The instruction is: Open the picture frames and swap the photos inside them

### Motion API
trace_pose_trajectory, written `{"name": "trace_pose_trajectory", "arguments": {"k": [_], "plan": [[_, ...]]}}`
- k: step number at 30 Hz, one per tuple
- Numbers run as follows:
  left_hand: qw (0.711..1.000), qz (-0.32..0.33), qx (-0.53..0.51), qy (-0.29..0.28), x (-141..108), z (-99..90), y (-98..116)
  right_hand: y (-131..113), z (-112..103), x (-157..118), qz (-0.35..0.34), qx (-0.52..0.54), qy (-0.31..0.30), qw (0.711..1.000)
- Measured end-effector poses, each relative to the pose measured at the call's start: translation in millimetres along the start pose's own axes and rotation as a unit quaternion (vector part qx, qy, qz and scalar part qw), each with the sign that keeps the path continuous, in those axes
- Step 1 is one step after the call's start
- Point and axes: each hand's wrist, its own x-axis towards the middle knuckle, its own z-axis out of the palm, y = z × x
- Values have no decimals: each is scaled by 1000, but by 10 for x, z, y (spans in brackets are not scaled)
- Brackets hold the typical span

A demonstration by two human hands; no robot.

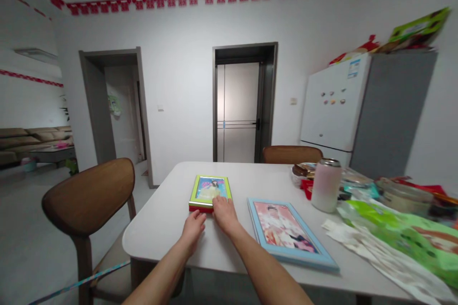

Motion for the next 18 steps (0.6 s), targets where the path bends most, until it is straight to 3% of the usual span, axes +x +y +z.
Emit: {"name": "trace_pose_trajectory", "arguments": {"k": [3, 6, 10, 12, 15, 18], "plan": [[998, -6, -55, -12, -98, -58, 14, -122, -76, -163, -28, 1, -16, 999], [992, 33, -122, 1, -258, -104, 34, -278, -189, -444, -65, 31, -28, 997], [980, 102, -167, 20, -576, -125, 127, -431, -369, -728, -43, 239, -12, 970], [980, 135, -147, 5, -783, -120, 225, -458, -495, -794, 4, 365, 17, 931], [976, 211, -24, -41, -1118, -113, 385, -451, -727, -873, 96, 536, 43, 837], [931, 308, 171, -93, -1376, -145, 435, -378, -897, -987, 159, 656, 38, 737]]}}
